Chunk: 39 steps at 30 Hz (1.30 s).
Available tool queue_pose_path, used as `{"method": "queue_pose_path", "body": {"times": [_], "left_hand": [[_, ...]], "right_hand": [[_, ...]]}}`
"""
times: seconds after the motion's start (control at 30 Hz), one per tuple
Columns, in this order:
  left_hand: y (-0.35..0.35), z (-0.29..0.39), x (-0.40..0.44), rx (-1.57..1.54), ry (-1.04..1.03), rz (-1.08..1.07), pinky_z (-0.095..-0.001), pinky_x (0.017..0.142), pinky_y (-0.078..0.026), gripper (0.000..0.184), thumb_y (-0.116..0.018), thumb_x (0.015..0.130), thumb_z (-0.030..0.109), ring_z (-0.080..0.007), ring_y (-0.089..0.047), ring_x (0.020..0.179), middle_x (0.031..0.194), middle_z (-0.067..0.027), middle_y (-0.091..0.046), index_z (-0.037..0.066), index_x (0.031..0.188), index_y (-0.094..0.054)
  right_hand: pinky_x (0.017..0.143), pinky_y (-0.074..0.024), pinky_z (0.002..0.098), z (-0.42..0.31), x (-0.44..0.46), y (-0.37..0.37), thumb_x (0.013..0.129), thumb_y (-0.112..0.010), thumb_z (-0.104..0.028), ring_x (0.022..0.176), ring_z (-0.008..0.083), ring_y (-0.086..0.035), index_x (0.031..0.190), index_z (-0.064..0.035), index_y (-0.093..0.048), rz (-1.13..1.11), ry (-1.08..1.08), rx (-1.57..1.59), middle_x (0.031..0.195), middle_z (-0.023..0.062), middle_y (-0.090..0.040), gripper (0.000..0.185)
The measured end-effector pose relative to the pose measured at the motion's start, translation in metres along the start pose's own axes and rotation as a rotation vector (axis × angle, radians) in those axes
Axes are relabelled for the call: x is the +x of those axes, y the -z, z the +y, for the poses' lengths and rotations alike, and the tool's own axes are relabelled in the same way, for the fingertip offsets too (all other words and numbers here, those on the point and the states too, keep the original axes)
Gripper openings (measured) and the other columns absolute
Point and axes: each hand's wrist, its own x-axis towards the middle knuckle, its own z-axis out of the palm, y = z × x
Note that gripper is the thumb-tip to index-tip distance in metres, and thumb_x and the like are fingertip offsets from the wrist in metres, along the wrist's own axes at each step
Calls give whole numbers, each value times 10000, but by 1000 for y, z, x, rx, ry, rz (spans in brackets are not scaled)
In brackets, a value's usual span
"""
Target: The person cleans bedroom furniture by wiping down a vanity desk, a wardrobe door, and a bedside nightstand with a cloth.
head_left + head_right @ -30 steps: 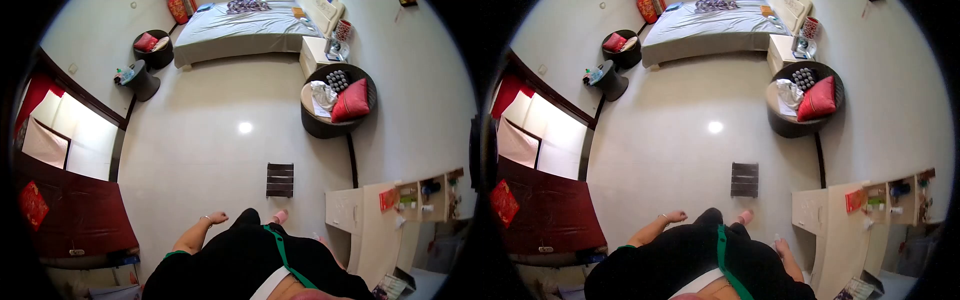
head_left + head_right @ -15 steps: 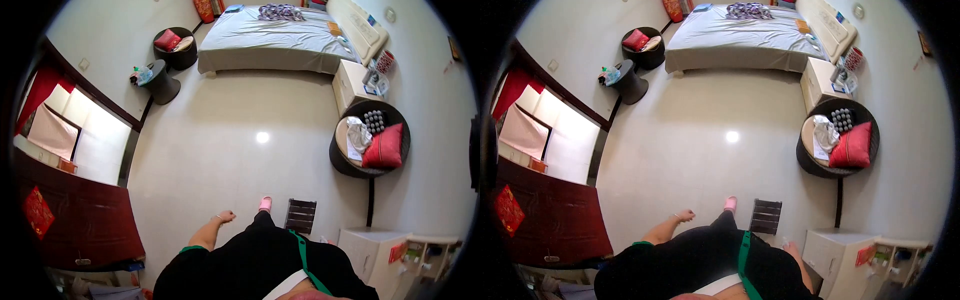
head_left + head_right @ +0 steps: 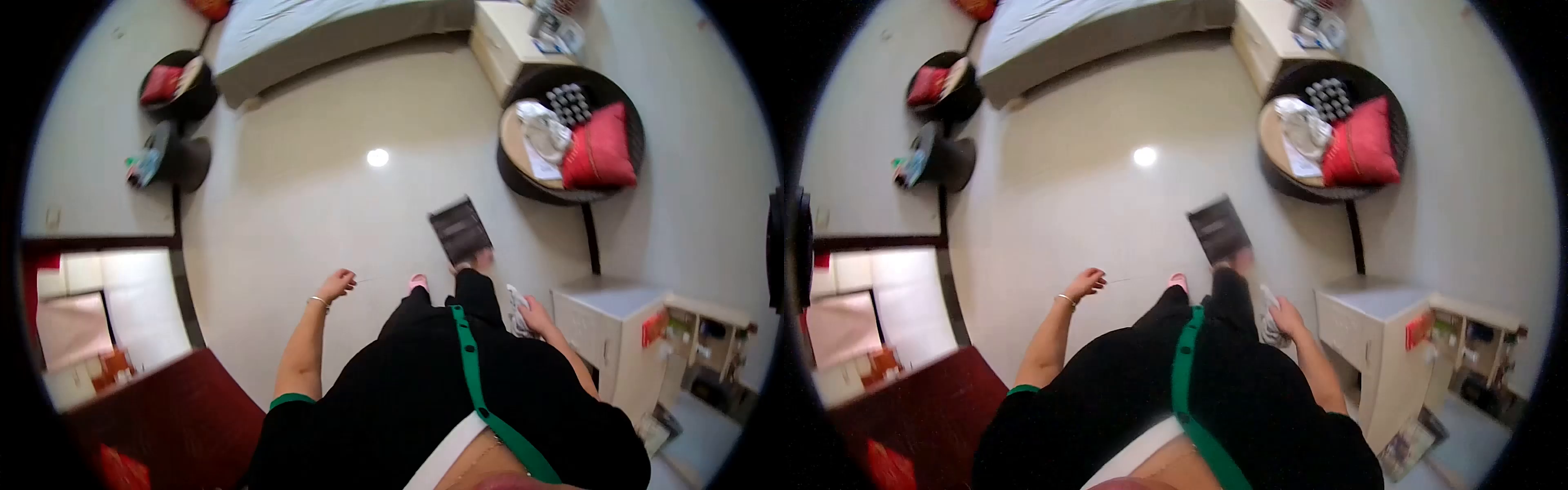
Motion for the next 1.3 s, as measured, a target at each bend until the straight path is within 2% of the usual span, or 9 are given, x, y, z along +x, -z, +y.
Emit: {"method": "queue_pose_path", "body": {"times": [0.03,0.2,0.4,0.53,0.67,0.73,1.07,1.13,1.3], "left_hand": [[2,26,7,3,-44,41,-317,711,-525,393,-553,960,399,-159,-654,885,1023,-64,-704,84,1192,-592],[12,141,37,25,-86,118,-319,770,-514,369,-539,974,365,-163,-649,937,1064,-62,-696,81,1205,-588],[4,216,60,122,-74,70,-317,769,-526,397,-549,969,363,-173,-666,938,1044,-91,-706,57,1218,-587],[8,234,79,204,-40,16,-307,745,-531,403,-570,951,352,-188,-682,914,1015,-113,-716,26,1185,-611],[22,250,97,211,15,16,-300,727,-530,388,-576,940,344,-186,-686,872,994,-115,-721,29,1160,-629],[38,263,106,198,41,-28,-306,717,-531,395,-574,937,346,-180,-682,844,984,-104,-722,33,1173,-620],[227,312,220,297,2,-96,-317,690,-532,400,-574,959,369,-176,-685,870,1002,-108,-716,38,1182,-603],[277,312,250,240,-24,-26,-317,684,-526,400,-570,958,388,-173,-670,856,999,-90,-709,67,1194,-588],[344,348,257,94,63,34,-354,803,-516,417,-561,957,414,-179,-643,940,1073,-78,-688,102,1233,-564]], "right_hand": [[950,-467,481,0,-2,5,922,-539,-355,1120,423,-602,1270,-2,-553,-43,-42,-6,1161,269,-643,495],[987,-454,475,37,17,10,906,-541,-362,1175,436,-563,1274,18,-546,-157,-198,-18,1236,286,-601,529],[1049,-417,461,58,115,47,911,-533,-372,1238,430,-523,1284,15,-562,-326,-320,-71,1319,291,-551,538],[991,-459,450,-20,181,107,891,-567,-338,1158,407,-587,1290,3,-543,-57,-196,40,1236,273,-609,526],[974,-463,432,-80,242,145,897,-566,-319,1130,393,-600,1295,-1,-534,-16,-156,110,1217,256,-623,510],[993,-444,473,-107,262,155,935,-530,-295,1182,424,-563,1328,-40,-515,39,-155,148,1267,258,-594,468],[994,-448,440,-189,258,103,903,-549,-298,1183,396,-579,1259,7,-566,197,-506,241,1242,267,-611,468],[963,-473,420,-186,266,70,879,-598,-320,1113,381,-616,1245,4,-576,98,-563,158,1171,260,-644,490],[982,-457,435,-288,290,92,906,-561,-323,1145,398,-595,1258,3,-562,80,-410,146,1204,271,-624,480]]}}
